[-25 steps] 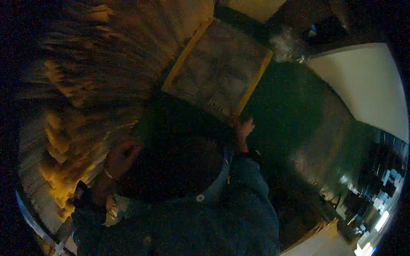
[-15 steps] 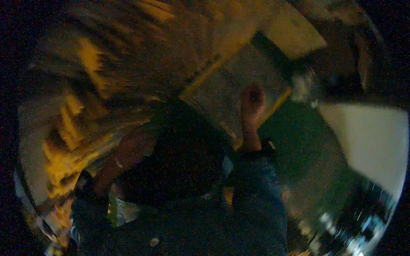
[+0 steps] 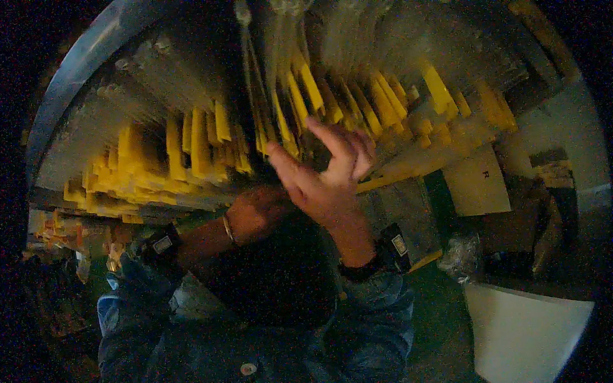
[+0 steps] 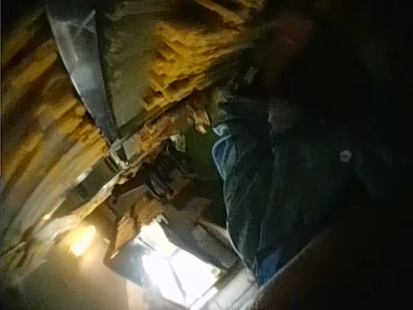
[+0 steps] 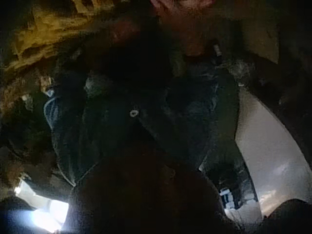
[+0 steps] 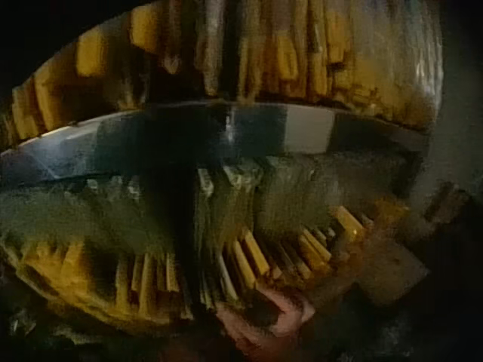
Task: The person is sorting and organizing metal stencils stored in yellow-bordered plastic sleeves, moving them from a rack to an inspection table.
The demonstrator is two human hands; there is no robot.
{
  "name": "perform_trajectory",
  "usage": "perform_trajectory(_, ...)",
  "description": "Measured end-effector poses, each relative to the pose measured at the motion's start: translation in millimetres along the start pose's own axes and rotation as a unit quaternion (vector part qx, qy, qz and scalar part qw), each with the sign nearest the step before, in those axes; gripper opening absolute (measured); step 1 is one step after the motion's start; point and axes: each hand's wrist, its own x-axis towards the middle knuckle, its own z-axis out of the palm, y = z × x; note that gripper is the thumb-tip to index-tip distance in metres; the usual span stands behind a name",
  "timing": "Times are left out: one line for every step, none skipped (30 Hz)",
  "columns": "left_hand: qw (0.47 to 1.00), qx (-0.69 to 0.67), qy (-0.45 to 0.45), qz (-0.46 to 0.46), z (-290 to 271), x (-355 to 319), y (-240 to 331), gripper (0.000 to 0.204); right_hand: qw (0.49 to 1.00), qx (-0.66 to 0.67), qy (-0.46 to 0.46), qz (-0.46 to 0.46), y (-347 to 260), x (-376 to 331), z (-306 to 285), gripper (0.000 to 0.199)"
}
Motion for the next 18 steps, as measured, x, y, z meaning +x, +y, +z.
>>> perform_trajectory(1.000, 0.010, -0.011, 0.014, -3.1, 4.0, 1.8, 0.020, 0.998, -0.055, -0.005, 0.004, 5.9, -3.0, 5.1, 0.015)
perform_trajectory(0.999, 0.021, -0.022, 0.027, -6.9, 9.1, 3.7, 0.020, 0.997, -0.078, 0.000, 0.016, 13.9, -5.2, 7.1, 0.014)
perform_trajectory(0.997, 0.056, 0.000, 0.046, -12.0, 14.6, 5.2, 0.022, 0.995, -0.094, 0.006, 0.028, 22.9, -7.8, 10.1, 0.014)
perform_trajectory(0.994, 0.085, 0.027, 0.071, -18.3, 23.5, 7.3, 0.024, 0.992, -0.120, 0.009, 0.038, 30.5, -9.8, 8.2, 0.013)
perform_trajectory(0.987, 0.113, 0.054, 0.097, -23.4, 32.0, 8.6, 0.026, 0.993, -0.095, 0.016, 0.063, 37.0, -12.7, 6.6, 0.014)
perform_trajectory(0.985, 0.141, 0.038, 0.092, -25.2, 39.7, 8.3, 0.026, 0.993, -0.098, 0.022, 0.059, 39.2, -11.3, 7.9, 0.014)
perform_trajectory(0.982, 0.168, 0.023, 0.088, -26.6, 47.2, 7.4, 0.026, 0.993, -0.101, 0.027, 0.055, 40.6, -9.1, 9.6, 0.015)
perform_trajectory(0.977, 0.196, 0.007, 0.083, -27.7, 49.8, 6.6, 0.026, 0.993, -0.104, 0.033, 0.051, 41.7, -7.1, 11.1, 0.015)
perform_trajectory(0.957, 0.277, -0.056, 0.062, -24.0, 45.0, 5.0, 0.027, 0.993, -0.106, 0.028, 0.052, 43.1, -6.7, 10.9, 0.015)
perform_trajectory(0.928, 0.350, -0.119, 0.043, -15.9, 38.1, 0.5, 0.028, 0.992, -0.110, 0.021, 0.054, 46.3, -7.8, 10.3, 0.015)
perform_trajectory(0.889, 0.420, -0.181, 0.022, -9.2, 30.2, -4.6, 0.030, 0.992, -0.114, 0.014, 0.056, 48.7, -8.6, 10.6, 0.015)
perform_trajectory(0.903, 0.397, -0.161, 0.018, -12.9, 19.9, -8.8, 0.030, 0.991, -0.119, 0.013, 0.055, 48.1, -6.8, 7.4, 0.015)
perform_trajectory(0.915, 0.375, -0.146, 0.015, -17.9, 6.6, -18.3, 0.031, 0.991, -0.121, 0.012, 0.059, 48.2, -7.5, 8.7, 0.015)
perform_trajectory(0.927, 0.353, -0.130, 0.012, -19.1, -1.1, -23.2, 0.031, 0.990, -0.123, 0.012, 0.062, 47.8, -8.7, 9.1, 0.015)
perform_trajectory(0.919, 0.373, -0.125, 0.006, -25.4, -2.3, -21.3, 0.035, 0.990, -0.125, 0.014, 0.061, 45.7, -7.7, 9.4, 0.015)
perform_trajectory(0.912, 0.388, -0.131, 0.009, -27.1, -2.1, -20.4, 0.035, 0.990, -0.128, 0.016, 0.061, 44.2, -6.6, 8.8, 0.016)
perform_trajectory(0.905, 0.403, -0.137, 0.013, -27.6, 0.6, -19.6, 0.035, 0.989, -0.132, 0.018, 0.061, 43.1, -5.8, 7.9, 0.016)
perform_trajectory(0.898, 0.417, -0.142, 0.016, -27.8, 2.5, -18.2, 0.036, 0.989, -0.133, 0.018, 0.061, 42.6, -5.3, 6.7, 0.017)
